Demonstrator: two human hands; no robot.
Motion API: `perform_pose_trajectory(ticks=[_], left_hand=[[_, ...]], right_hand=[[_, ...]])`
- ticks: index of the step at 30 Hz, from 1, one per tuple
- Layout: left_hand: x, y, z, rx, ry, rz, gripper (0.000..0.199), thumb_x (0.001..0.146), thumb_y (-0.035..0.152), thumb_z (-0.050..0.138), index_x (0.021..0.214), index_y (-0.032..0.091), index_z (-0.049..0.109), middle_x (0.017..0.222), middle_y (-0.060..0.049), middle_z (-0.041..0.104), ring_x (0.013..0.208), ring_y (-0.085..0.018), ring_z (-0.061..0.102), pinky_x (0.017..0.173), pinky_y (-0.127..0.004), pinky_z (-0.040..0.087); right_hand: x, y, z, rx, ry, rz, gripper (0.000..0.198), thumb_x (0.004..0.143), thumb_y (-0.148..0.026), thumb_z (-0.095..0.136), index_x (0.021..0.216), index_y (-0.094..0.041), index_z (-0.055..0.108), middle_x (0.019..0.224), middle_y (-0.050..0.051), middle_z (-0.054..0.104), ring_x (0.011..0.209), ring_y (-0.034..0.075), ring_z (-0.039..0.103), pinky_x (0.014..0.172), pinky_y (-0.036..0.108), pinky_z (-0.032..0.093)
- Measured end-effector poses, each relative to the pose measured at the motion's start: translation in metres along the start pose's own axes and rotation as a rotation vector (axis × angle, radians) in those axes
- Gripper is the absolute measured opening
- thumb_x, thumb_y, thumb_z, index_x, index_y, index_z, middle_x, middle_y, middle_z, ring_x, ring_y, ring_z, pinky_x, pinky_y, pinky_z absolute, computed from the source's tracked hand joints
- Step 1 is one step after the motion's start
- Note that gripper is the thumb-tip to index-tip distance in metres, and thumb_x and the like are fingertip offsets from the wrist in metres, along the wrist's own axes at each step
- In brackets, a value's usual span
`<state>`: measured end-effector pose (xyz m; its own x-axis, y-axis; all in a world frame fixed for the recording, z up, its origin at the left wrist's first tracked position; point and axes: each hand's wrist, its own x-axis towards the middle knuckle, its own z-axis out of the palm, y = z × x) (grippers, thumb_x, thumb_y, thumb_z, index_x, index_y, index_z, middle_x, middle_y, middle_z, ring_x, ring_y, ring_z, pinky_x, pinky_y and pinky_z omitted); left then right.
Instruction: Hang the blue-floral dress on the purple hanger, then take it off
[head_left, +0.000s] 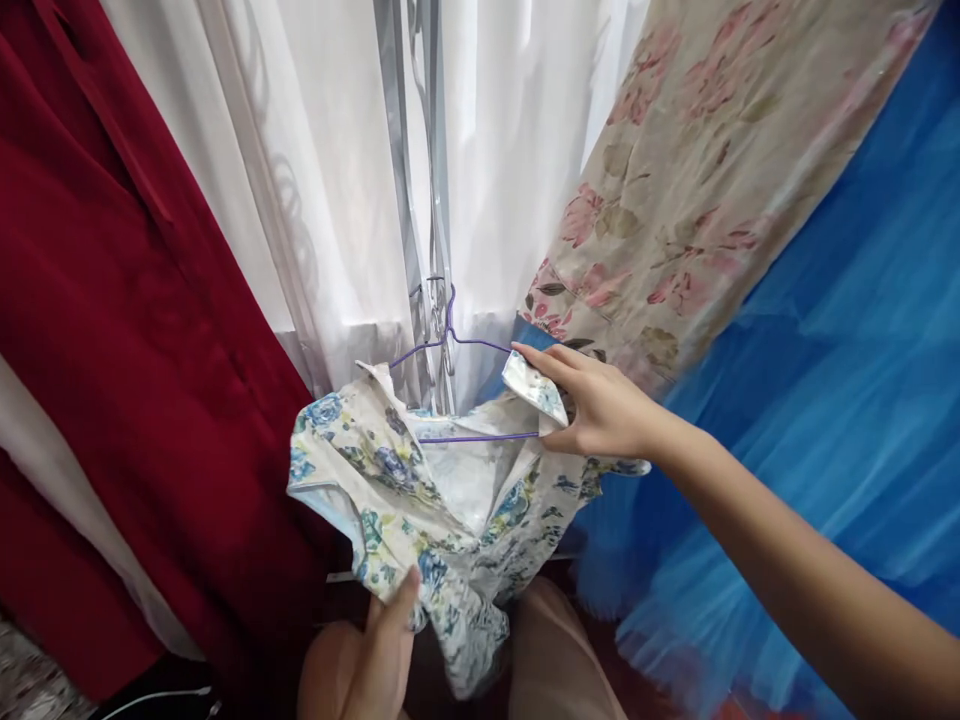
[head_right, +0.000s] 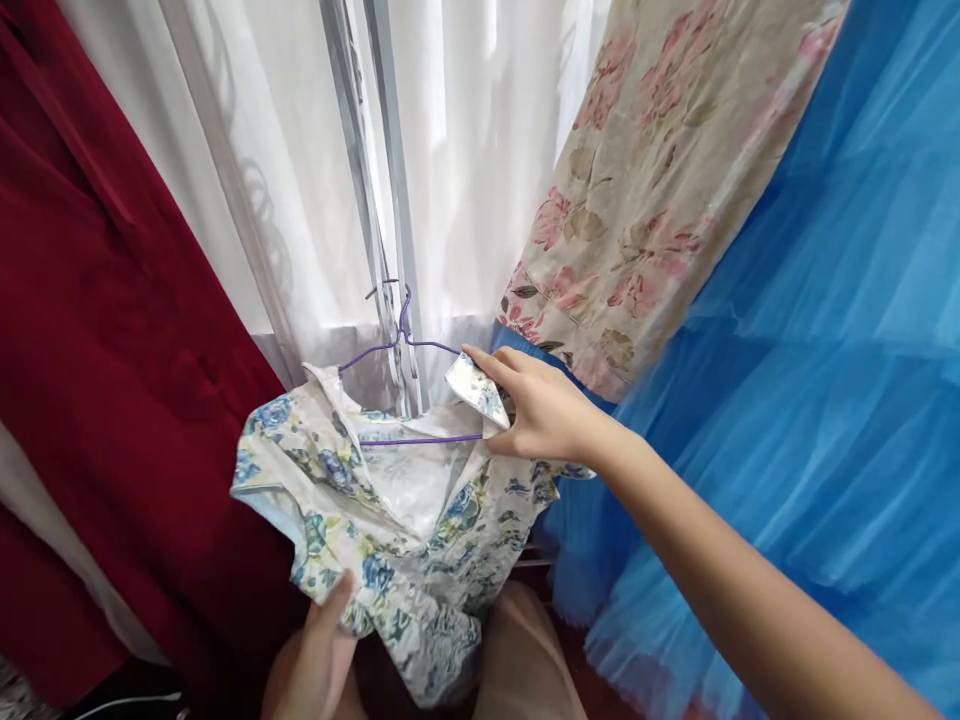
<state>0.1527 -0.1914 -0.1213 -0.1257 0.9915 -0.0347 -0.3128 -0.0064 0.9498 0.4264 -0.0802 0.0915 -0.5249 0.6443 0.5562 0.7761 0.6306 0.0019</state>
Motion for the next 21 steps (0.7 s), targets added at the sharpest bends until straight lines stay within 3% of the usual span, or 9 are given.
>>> perform_pose_trajectory(ticks=[3,5,9,10,11,13,15,19,21], left_hand=[[0.002,-0.014,0.015,0.045,0.138,0.017,0.08,0.077,0.053,0.072,0.149,0.042,0.038,0.14,0.001,0.057,0.142,-0.025,0.039,0.118,-0.04,0.036],[0.006,-0.023,0.021,0.057,0.182,0.054,0.081,0.078,0.051,0.072,0.15,0.04,0.036,0.144,0.001,0.054,0.143,-0.026,0.037,0.117,-0.042,0.037],[0.01,-0.034,0.021,0.091,0.206,0.089,0.084,0.078,0.049,0.073,0.151,0.036,0.033,0.151,-0.003,0.046,0.141,-0.028,0.04,0.115,-0.042,0.039],[0.009,-0.035,0.02,0.108,0.209,0.098,0.083,0.079,0.049,0.072,0.151,0.034,0.033,0.152,-0.004,0.045,0.141,-0.028,0.04,0.116,-0.042,0.038],[0.007,-0.035,0.019,0.131,0.21,0.106,0.082,0.08,0.049,0.072,0.151,0.033,0.034,0.151,-0.005,0.046,0.14,-0.028,0.041,0.116,-0.042,0.037],[0.002,-0.032,0.019,0.186,0.194,0.112,0.078,0.081,0.048,0.071,0.149,0.031,0.039,0.148,-0.005,0.05,0.14,-0.028,0.042,0.117,-0.042,0.036],[-0.004,-0.027,0.02,0.232,0.176,0.113,0.072,0.08,0.048,0.071,0.145,0.032,0.045,0.144,-0.004,0.054,0.14,-0.029,0.042,0.118,-0.041,0.036],[-0.012,-0.017,0.02,0.341,0.188,0.147,0.059,0.078,0.046,0.072,0.134,0.032,0.058,0.137,-0.005,0.06,0.14,-0.03,0.041,0.117,-0.041,0.036],[-0.011,-0.014,0.013,0.398,0.273,0.148,0.054,0.075,0.045,0.075,0.126,0.028,0.063,0.128,-0.009,0.065,0.134,-0.034,0.048,0.114,-0.044,0.04]], right_hand=[[-0.021,-0.009,0.008,0.142,0.073,-0.09,0.082,0.073,-0.039,0.072,0.148,-0.027,0.044,0.145,0.013,0.047,0.129,0.04,0.046,0.103,0.055,0.038],[-0.046,-0.023,0.025,0.414,0.165,-0.026,0.065,0.08,-0.042,0.067,0.142,-0.029,0.05,0.144,0.01,0.051,0.132,0.038,0.045,0.108,0.055,0.035],[-0.113,-0.063,0.097,0.973,0.555,0.503,0.032,0.092,-0.046,0.049,0.113,-0.028,0.065,0.093,0.008,0.066,0.089,0.028,0.062,0.082,0.044,0.05],[-0.128,-0.075,0.118,1.033,0.552,0.643,0.028,0.092,-0.047,0.049,0.099,-0.026,0.067,0.081,0.005,0.062,0.077,0.026,0.059,0.072,0.04,0.048],[-0.139,-0.088,0.137,1.108,0.442,0.733,0.029,0.092,-0.049,0.051,0.086,-0.024,0.065,0.073,0.004,0.058,0.068,0.023,0.054,0.065,0.036,0.045],[-0.151,-0.111,0.165,1.299,0.142,0.757,0.035,0.093,-0.053,0.05,0.079,-0.022,0.061,0.066,0.001,0.052,0.061,0.02,0.048,0.059,0.033,0.04],[-0.149,-0.13,0.177,1.413,-0.023,0.707,0.033,0.093,-0.054,0.052,0.081,-0.023,0.056,0.066,0.0,0.05,0.062,0.018,0.047,0.061,0.031,0.039],[-0.134,-0.139,0.169,1.382,-0.004,0.642,0.038,0.096,-0.05,0.049,0.071,-0.022,0.05,0.065,-0.001,0.047,0.063,0.017,0.044,0.062,0.029,0.036],[-0.133,-0.135,0.163,1.344,0.003,0.661,0.042,0.096,-0.05,0.048,0.066,-0.021,0.049,0.063,-0.001,0.047,0.062,0.016,0.043,0.06,0.029,0.034]])
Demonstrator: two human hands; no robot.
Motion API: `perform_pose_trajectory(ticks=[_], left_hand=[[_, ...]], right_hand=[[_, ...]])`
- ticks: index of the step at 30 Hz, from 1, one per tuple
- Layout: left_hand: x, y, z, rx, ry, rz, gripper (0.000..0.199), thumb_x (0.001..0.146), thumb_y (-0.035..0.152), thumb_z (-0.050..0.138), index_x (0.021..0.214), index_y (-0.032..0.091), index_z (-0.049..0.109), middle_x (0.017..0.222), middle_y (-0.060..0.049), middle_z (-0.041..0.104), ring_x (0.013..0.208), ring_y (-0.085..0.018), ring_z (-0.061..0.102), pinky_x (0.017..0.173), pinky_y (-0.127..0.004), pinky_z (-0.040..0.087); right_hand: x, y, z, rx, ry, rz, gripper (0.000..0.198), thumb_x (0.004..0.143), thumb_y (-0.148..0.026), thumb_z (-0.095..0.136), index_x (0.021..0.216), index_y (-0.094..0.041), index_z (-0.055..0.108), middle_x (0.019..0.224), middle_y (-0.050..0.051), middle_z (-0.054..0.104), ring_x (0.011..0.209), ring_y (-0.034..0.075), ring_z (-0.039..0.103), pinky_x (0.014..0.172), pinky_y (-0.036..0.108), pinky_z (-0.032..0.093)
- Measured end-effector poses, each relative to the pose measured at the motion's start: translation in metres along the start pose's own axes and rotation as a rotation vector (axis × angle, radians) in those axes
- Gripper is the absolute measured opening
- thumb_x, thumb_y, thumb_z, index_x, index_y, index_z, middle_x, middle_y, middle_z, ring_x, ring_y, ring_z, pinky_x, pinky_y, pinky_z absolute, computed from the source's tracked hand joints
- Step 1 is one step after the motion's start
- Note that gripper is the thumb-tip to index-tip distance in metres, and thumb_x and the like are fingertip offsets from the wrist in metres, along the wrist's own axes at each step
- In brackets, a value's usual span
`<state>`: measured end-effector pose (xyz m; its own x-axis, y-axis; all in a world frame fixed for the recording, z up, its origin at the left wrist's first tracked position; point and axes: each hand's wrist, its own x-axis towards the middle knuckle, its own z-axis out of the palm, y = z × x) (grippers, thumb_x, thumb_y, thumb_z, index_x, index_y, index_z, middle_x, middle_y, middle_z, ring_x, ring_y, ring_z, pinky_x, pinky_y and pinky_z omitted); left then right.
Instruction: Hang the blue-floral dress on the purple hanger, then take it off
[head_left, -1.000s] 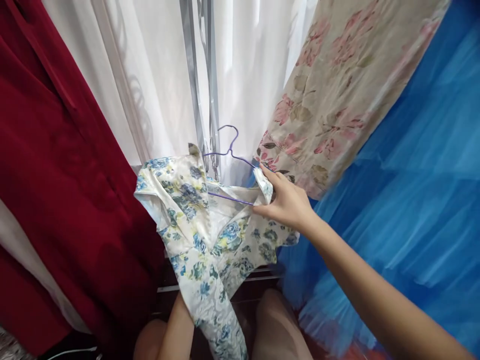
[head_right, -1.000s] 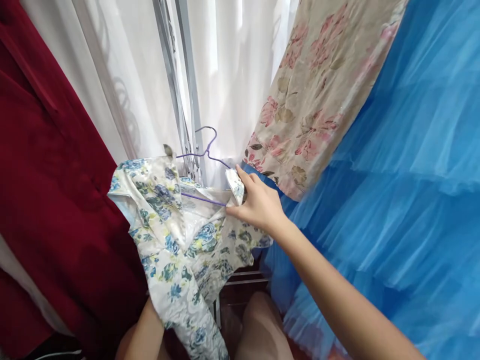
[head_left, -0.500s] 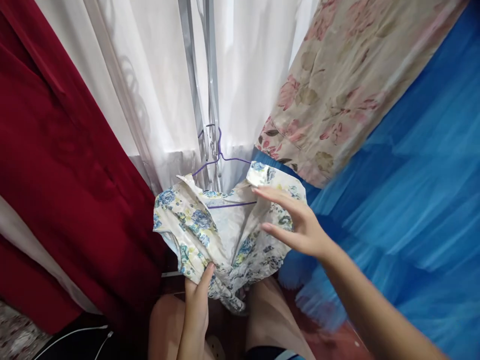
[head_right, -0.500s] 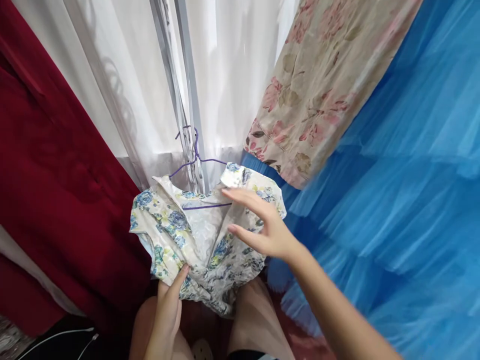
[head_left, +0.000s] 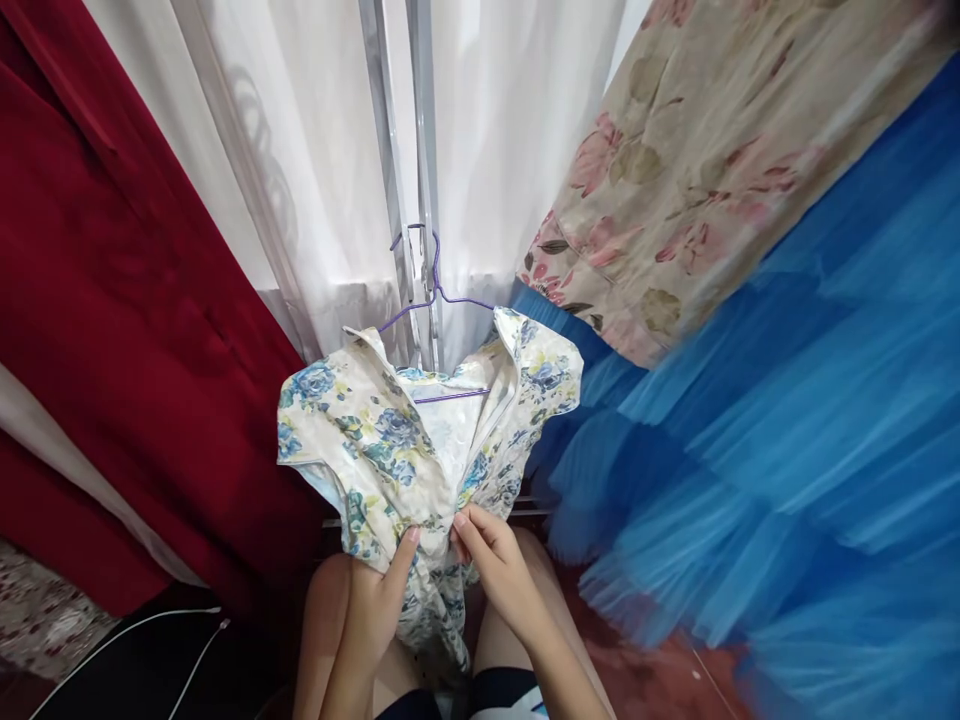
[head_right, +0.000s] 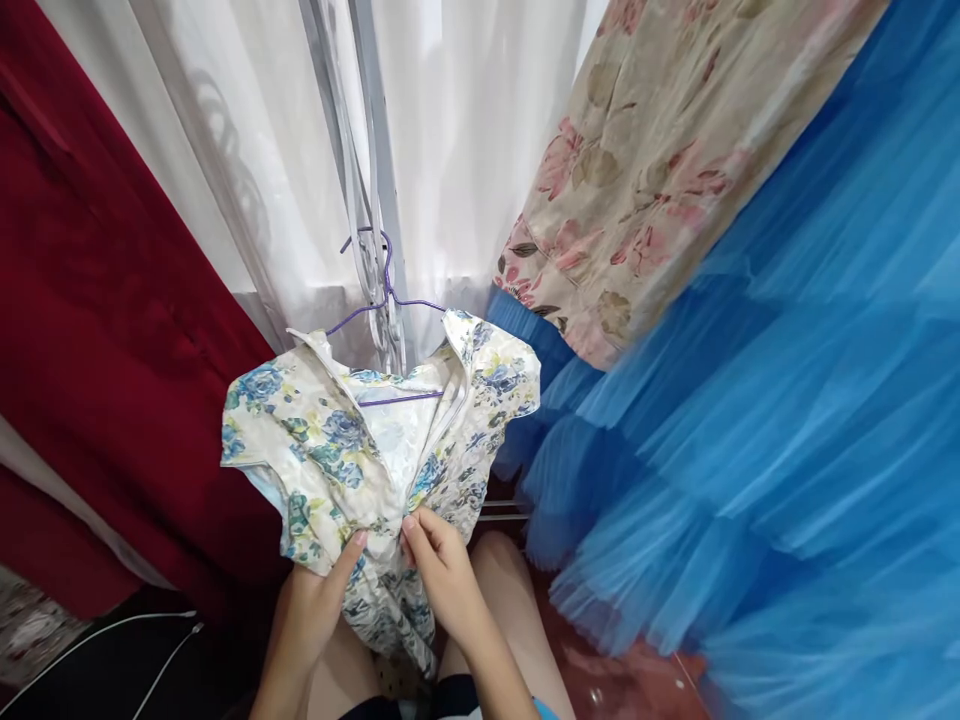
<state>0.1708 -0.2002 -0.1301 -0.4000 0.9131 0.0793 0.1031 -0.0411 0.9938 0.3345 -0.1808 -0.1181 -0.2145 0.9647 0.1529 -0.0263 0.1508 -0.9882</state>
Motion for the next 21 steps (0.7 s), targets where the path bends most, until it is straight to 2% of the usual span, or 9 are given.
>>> perform_pose_trajectory(ticks=[3,5,7,8,10,12,13,17,21], left_hand=[[0.01,-0.008,-0.015,0.02,0.253,0.025,0.045,0.079,0.045,0.071,0.117,0.021,0.063,0.115,-0.012,0.068,0.116,-0.036,0.061,0.101,-0.05,0.048],[0.012,-0.014,-0.023,0.033,0.463,0.17,0.042,0.082,0.041,0.068,0.118,0.022,0.059,0.116,-0.012,0.064,0.11,-0.032,0.061,0.097,-0.048,0.048],[0.008,-0.019,-0.021,0.082,0.551,0.346,0.04,0.083,0.035,0.067,0.119,0.024,0.055,0.121,-0.011,0.058,0.113,-0.029,0.057,0.098,-0.044,0.046],[0.004,-0.021,-0.016,0.118,0.501,0.404,0.037,0.083,0.032,0.067,0.118,0.026,0.055,0.122,-0.01,0.057,0.114,-0.028,0.055,0.099,-0.043,0.045],[-0.007,-0.023,0.001,0.178,0.22,0.441,0.031,0.085,0.03,0.065,0.115,0.027,0.056,0.121,-0.009,0.056,0.115,-0.027,0.055,0.097,-0.04,0.045],[-0.016,-0.025,0.02,0.199,-0.076,0.402,0.023,0.089,0.03,0.06,0.112,0.026,0.059,0.116,-0.009,0.061,0.11,-0.026,0.059,0.092,-0.037,0.048],[-0.019,-0.026,0.029,0.193,-0.164,0.377,0.021,0.091,0.03,0.057,0.111,0.024,0.059,0.112,-0.009,0.063,0.105,-0.025,0.061,0.089,-0.035,0.049],[-0.018,-0.024,0.046,0.203,-0.209,0.371,0.012,0.095,0.027,0.05,0.092,0.019,0.058,0.086,-0.005,0.065,0.083,-0.019,0.062,0.077,-0.029,0.049],[-0.014,-0.017,0.042,0.374,-0.31,0.463,0.017,0.095,0.018,0.043,0.082,0.02,0.054,0.084,-0.005,0.061,0.081,-0.018,0.06,0.074,-0.027,0.045]], right_hand=[[-0.004,0.003,-0.007,0.025,0.012,0.054,0.045,0.095,-0.052,0.05,0.063,-0.021,0.047,0.059,-0.002,0.046,0.057,0.015,0.041,0.057,0.028,0.031],[-0.008,0.008,-0.007,0.075,0.026,0.077,0.046,0.094,-0.054,0.052,0.063,-0.021,0.046,0.055,-0.003,0.045,0.053,0.013,0.038,0.054,0.027,0.03],[-0.011,0.013,-0.004,0.126,0.035,0.096,0.045,0.092,-0.055,0.054,0.064,-0.021,0.047,0.052,-0.004,0.045,0.05,0.012,0.036,0.053,0.026,0.028],[-0.012,0.014,-0.002,0.145,0.03,0.107,0.045,0.091,-0.056,0.055,0.065,-0.02,0.048,0.051,-0.004,0.045,0.049,0.012,0.036,0.052,0.026,0.028],[-0.011,0.014,0.002,0.163,0.002,0.122,0.043,0.09,-0.055,0.058,0.067,-0.02,0.05,0.051,-0.005,0.045,0.048,0.011,0.036,0.051,0.025,0.027],[-0.01,0.011,0.003,0.157,-0.026,0.116,0.042,0.089,-0.053,0.06,0.068,-0.019,0.051,0.053,-0.004,0.047,0.051,0.011,0.039,0.052,0.025,0.03],[-0.009,0.008,0.003,0.147,-0.04,0.109,0.04,0.09,-0.051,0.061,0.068,-0.018,0.052,0.055,-0.004,0.048,0.052,0.011,0.042,0.054,0.024,0.031],[-0.005,-0.004,-0.006,0.125,-0.098,0.09,0.033,0.091,-0.044,0.06,0.073,-0.017,0.057,0.059,-0.003,0.052,0.056,0.011,0.046,0.056,0.024,0.034],[0.01,-0.022,-0.02,0.138,-0.044,0.102,0.028,0.089,-0.041,0.062,0.076,-0.016,0.061,0.052,-0.004,0.051,0.047,0.009,0.041,0.049,0.023,0.03]])
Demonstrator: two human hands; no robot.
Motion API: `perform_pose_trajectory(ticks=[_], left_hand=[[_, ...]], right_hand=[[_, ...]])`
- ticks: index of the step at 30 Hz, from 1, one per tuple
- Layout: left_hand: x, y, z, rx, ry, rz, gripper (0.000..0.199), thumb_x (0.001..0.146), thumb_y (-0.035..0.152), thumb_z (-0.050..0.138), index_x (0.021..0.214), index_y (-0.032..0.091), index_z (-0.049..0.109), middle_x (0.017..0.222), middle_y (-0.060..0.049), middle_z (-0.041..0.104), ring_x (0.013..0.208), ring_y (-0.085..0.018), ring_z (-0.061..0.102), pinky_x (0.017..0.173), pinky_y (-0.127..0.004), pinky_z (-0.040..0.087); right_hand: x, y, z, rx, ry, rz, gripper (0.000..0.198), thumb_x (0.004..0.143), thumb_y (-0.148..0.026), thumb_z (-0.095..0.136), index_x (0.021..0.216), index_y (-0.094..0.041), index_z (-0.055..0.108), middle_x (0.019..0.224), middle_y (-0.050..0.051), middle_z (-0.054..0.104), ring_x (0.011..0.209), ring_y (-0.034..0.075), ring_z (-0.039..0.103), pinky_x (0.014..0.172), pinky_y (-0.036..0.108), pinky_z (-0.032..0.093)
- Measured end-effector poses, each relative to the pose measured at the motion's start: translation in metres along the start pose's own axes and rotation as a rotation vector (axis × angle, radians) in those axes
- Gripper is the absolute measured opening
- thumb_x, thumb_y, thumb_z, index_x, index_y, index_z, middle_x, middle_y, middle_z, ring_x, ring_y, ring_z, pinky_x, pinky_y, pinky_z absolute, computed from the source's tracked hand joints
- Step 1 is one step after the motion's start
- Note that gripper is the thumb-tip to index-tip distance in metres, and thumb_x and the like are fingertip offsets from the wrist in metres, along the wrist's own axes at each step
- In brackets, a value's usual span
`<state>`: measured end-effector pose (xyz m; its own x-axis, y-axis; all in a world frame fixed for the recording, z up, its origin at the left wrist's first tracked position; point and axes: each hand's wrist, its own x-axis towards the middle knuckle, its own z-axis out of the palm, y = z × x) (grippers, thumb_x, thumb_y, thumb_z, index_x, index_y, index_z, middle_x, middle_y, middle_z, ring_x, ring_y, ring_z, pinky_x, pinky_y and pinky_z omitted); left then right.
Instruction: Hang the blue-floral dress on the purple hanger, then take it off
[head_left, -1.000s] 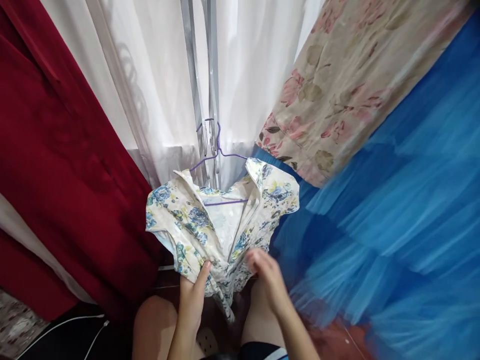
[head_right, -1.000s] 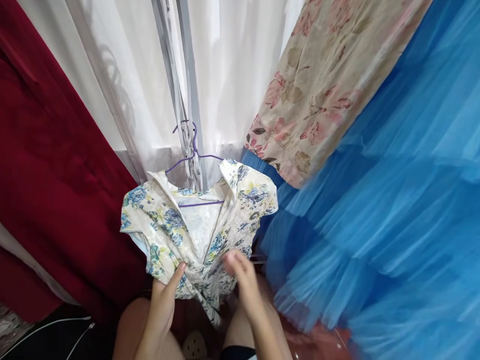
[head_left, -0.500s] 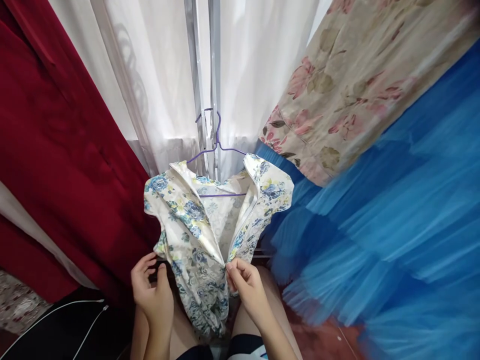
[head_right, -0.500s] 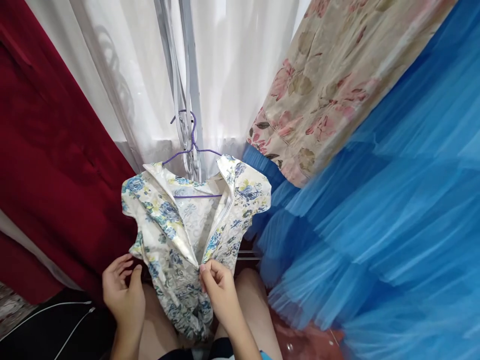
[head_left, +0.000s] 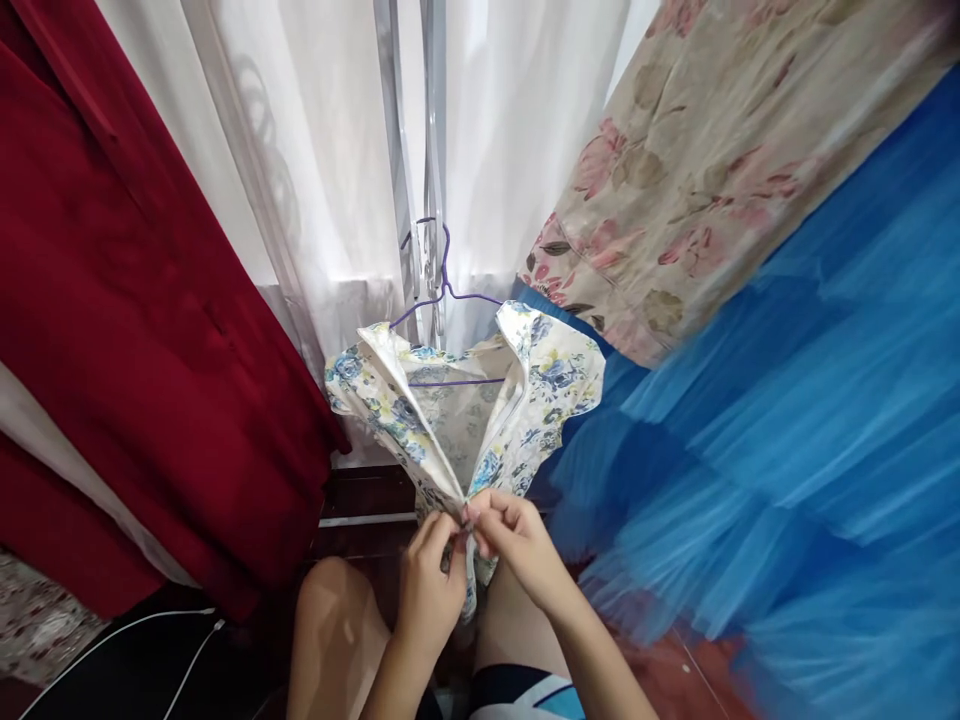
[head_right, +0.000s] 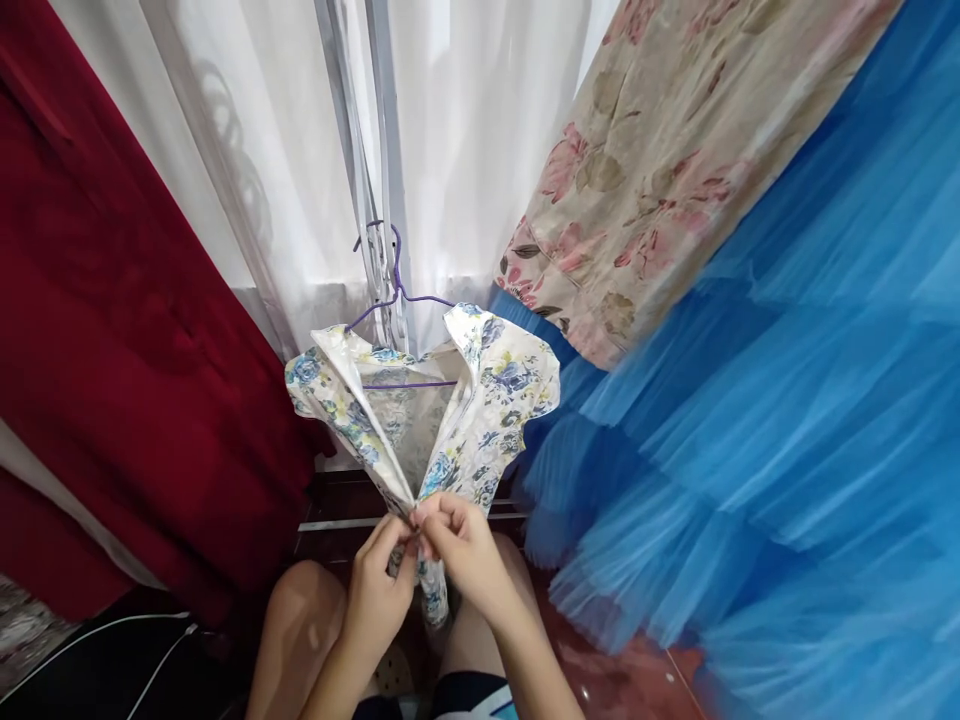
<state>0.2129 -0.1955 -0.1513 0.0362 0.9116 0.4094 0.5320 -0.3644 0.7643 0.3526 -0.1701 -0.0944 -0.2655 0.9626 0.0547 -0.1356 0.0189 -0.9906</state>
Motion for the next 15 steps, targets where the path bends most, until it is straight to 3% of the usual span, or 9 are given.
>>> perform_pose_trajectory(ticks=[4,8,10,13,15], left_hand=[[0.003,0.005,-0.013,0.31,-0.23,0.079,0.019,0.09,0.009,0.041,0.093,0.021,0.055,0.092,-0.005,0.064,0.086,-0.021,0.062,0.072,-0.03,0.044],[0.011,0.018,-0.028,0.557,-0.378,0.167,0.029,0.084,0.007,0.045,0.105,0.022,0.057,0.1,-0.006,0.066,0.09,-0.025,0.063,0.074,-0.033,0.046],[0.013,0.022,-0.031,0.636,-0.448,0.18,0.03,0.083,0.007,0.045,0.106,0.021,0.058,0.098,-0.007,0.067,0.087,-0.026,0.064,0.072,-0.034,0.047],[0.012,0.019,-0.03,0.655,-0.526,0.166,0.029,0.082,0.007,0.047,0.104,0.02,0.06,0.095,-0.008,0.068,0.083,-0.027,0.066,0.068,-0.035,0.048],[0.015,0.014,-0.032,0.557,-0.519,0.158,0.022,0.086,0.012,0.049,0.102,0.021,0.061,0.095,-0.006,0.069,0.081,-0.025,0.067,0.068,-0.033,0.049]], right_hand=[[0.037,-0.05,-0.007,-0.009,0.078,-0.066,0.027,0.085,-0.04,0.064,0.074,-0.015,0.063,0.047,-0.005,0.049,0.042,0.007,0.034,0.044,0.023,0.022],[0.089,-0.116,-0.001,0.001,0.025,-0.232,0.033,0.079,-0.037,0.068,0.057,-0.015,0.059,0.048,-0.002,0.05,0.043,0.006,0.032,0.043,0.023,0.02],[0.109,-0.139,0.006,0.06,0.042,-0.306,0.026,0.077,-0.033,0.068,0.06,-0.014,0.063,0.049,-0.003,0.05,0.043,0.006,0.032,0.043,0.023,0.019],[0.119,-0.152,0.014,0.133,0.081,-0.356,0.019,0.076,-0.031,0.065,0.071,-0.013,0.068,0.049,-0.005,0.047,0.043,0.006,0.031,0.042,0.022,0.017],[0.116,-0.147,0.016,0.136,0.098,-0.354,0.018,0.078,-0.03,0.063,0.074,-0.013,0.068,0.048,-0.005,0.046,0.043,0.006,0.031,0.042,0.022,0.018]])
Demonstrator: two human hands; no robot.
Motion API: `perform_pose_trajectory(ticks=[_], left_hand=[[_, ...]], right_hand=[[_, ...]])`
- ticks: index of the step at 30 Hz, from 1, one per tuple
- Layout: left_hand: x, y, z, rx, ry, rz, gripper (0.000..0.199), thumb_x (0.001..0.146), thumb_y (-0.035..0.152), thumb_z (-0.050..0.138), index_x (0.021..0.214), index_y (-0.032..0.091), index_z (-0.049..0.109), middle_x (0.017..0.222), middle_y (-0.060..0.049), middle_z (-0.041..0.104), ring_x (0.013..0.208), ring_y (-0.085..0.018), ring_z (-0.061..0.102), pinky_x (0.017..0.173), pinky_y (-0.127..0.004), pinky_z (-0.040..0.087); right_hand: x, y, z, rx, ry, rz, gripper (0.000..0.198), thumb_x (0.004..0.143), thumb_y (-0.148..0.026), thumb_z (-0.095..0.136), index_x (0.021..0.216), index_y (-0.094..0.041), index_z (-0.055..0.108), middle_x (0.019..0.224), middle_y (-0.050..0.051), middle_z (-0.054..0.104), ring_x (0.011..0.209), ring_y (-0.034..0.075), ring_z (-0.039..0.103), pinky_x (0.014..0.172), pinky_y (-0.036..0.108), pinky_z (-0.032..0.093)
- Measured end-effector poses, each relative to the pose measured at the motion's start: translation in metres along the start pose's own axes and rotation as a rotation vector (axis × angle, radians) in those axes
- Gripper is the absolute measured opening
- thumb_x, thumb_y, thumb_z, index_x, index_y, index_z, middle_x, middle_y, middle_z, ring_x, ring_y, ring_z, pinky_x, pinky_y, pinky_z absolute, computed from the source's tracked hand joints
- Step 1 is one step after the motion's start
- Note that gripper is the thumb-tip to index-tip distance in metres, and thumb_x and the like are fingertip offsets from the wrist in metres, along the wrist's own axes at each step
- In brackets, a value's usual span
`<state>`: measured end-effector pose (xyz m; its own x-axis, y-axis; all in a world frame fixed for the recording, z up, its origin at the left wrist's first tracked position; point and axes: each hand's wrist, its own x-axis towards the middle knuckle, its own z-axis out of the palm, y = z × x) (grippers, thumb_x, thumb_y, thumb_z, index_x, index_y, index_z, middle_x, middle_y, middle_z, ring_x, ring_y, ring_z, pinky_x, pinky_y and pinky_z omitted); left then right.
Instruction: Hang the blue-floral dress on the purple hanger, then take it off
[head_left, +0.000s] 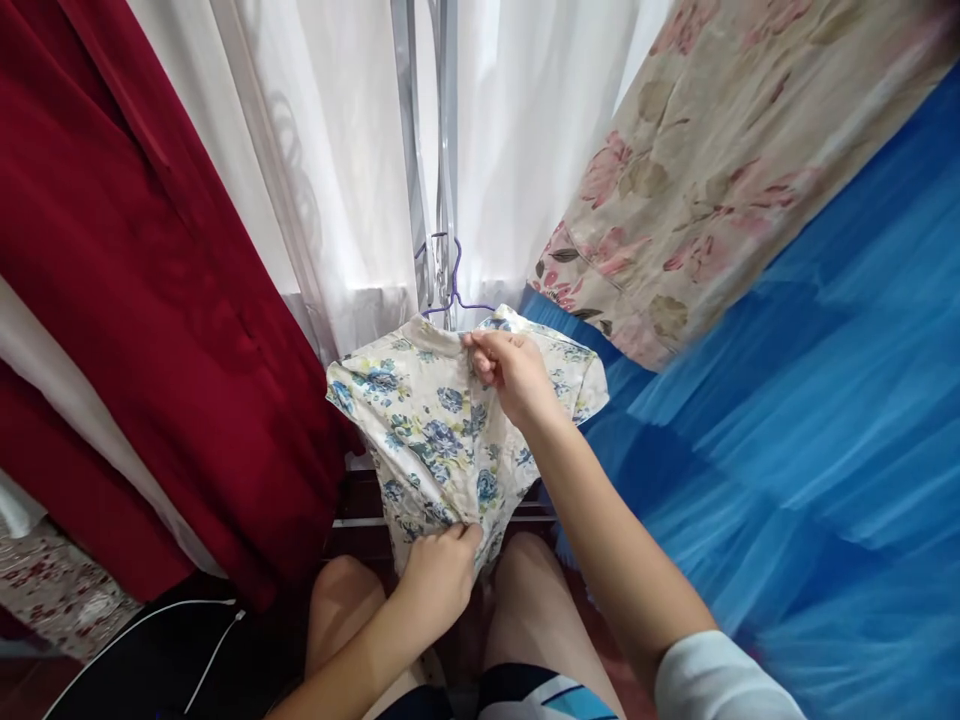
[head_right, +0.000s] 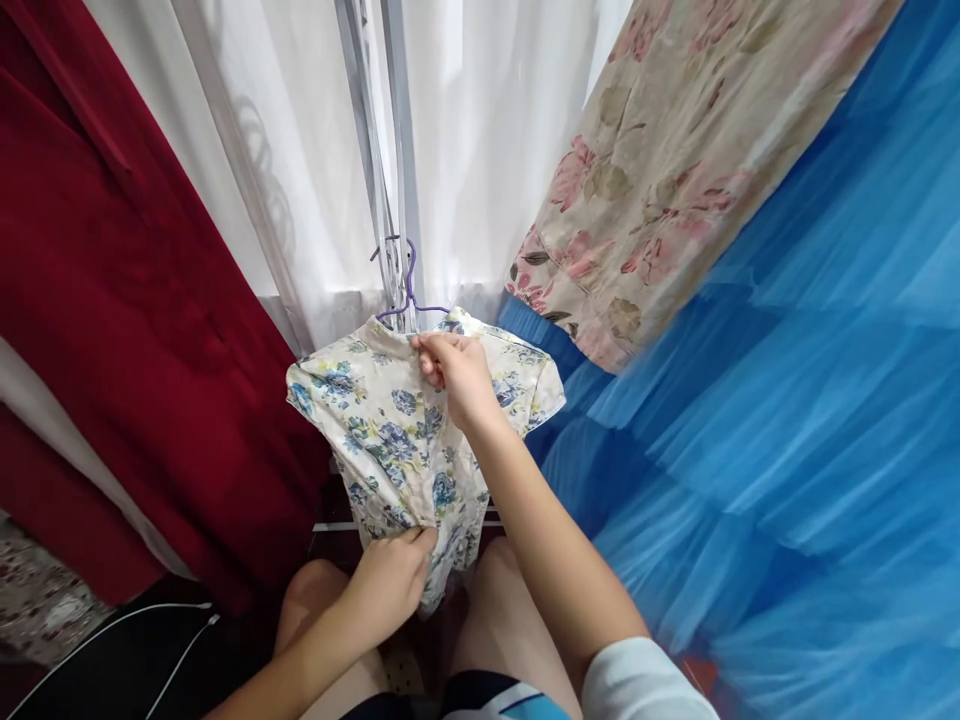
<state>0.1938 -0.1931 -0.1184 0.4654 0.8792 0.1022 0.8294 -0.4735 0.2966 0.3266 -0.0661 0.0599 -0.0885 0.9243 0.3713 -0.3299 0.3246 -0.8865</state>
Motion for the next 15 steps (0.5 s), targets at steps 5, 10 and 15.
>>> perform_pose_trajectory(ticks=[5,10,15], left_hand=[[0.027,-0.02,-0.061,-0.331,0.491,0.048,0.019,0.097,0.027,0.05,0.111,0.023,0.063,0.092,-0.002,0.07,0.082,-0.016,0.066,0.077,-0.026,0.049],[0.082,-0.017,-0.159,-0.282,0.763,0.156,0.033,0.1,0.033,0.048,0.13,0.026,0.058,0.088,-0.001,0.067,0.074,-0.014,0.062,0.07,-0.025,0.046],[0.114,-0.002,-0.18,-0.115,0.808,0.24,0.023,0.098,0.029,0.05,0.086,0.019,0.067,0.079,-0.002,0.068,0.08,-0.017,0.063,0.079,-0.028,0.043]], right_hand=[[-0.024,0.005,-0.009,-0.12,-0.017,-0.027,0.014,0.079,-0.027,0.061,0.073,-0.015,0.065,0.046,-0.006,0.048,0.043,0.007,0.036,0.044,0.021,0.024],[-0.026,-0.005,-0.015,-0.19,-0.089,-0.07,0.016,0.082,-0.028,0.061,0.072,-0.016,0.064,0.047,-0.006,0.048,0.043,0.008,0.039,0.045,0.022,0.026],[-0.016,0.011,-0.018,-0.28,-0.073,-0.16,0.021,0.084,-0.035,0.061,0.073,-0.017,0.06,0.051,-0.005,0.047,0.047,0.01,0.041,0.047,0.023,0.027]])
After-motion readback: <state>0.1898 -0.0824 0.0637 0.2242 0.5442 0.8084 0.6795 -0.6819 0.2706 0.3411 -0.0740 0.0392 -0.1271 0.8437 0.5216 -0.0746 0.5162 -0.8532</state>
